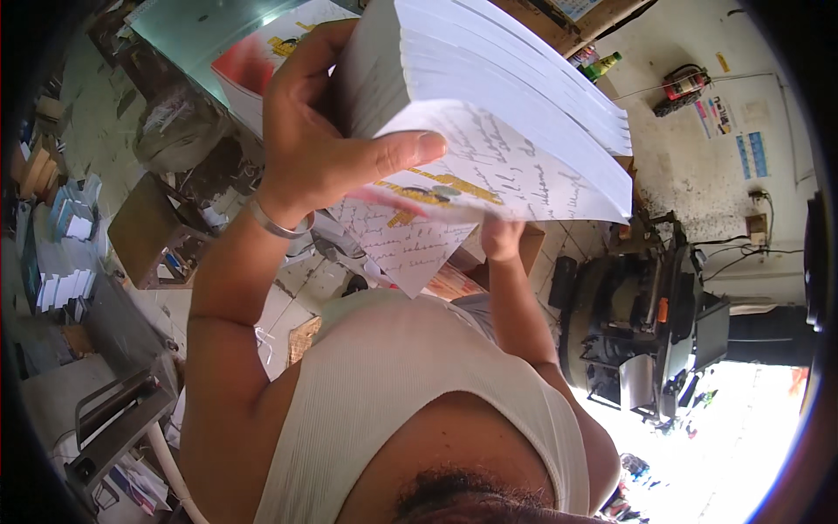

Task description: The person packs books into a cardboard box by hand, repeatedly picking up stacks of books and arranging them inside the box.

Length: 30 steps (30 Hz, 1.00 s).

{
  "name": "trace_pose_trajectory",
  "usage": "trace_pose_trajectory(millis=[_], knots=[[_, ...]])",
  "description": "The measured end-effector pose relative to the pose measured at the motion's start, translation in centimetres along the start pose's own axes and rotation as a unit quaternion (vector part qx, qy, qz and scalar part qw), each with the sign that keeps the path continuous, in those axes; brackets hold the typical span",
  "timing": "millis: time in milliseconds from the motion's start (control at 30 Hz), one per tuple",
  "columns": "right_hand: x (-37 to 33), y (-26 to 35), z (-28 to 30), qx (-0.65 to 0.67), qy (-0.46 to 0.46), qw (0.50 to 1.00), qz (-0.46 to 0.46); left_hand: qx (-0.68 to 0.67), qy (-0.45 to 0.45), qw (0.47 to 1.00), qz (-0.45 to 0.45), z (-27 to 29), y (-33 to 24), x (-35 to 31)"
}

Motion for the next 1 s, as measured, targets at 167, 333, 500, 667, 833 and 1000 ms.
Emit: trace_pose_trajectory(millis=[167,333,500,667,833,1000], knots=[[-1.7,5.6,1.2,-0.014,-0.140,0.987,0.072,0.144,-0.010,0.983,-0.116,2.7,-1.5,1.8],[-5.0,3.3,-3.8,-0.453,0.262,0.848,0.085,0.004,-0.030,0.964,-0.262,1.8,-4.0,5.5],[0.1,2.3,-5.1,-0.457,0.269,0.847,0.045,-0.033,-0.028,0.965,-0.258,2.2,-4.4,5.6],[6.6,9.0,-1.7,0.057,0.058,0.996,-0.024,-0.047,-0.044,0.980,-0.190,2.9,-1.8,5.5],[9.3,8.7,0.0,0.174,0.122,0.962,-0.169,-0.033,-0.041,0.999,-0.012,3.9,3.4,4.1],[9.4,6.7,0.5,0.166,-0.036,0.981,-0.094,-0.167,0.017,0.985,0.041,2.6,9.0,4.3]])
Point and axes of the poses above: each hand's wrist, its own x-axis towards the middle knuckle, its own z-axis out of the back of the hand, y = z × x, the point moved 4 cm from there along x, towards the middle knuckle, and after that the axes turned 10 degrees about -z, right-handed, at the moved point
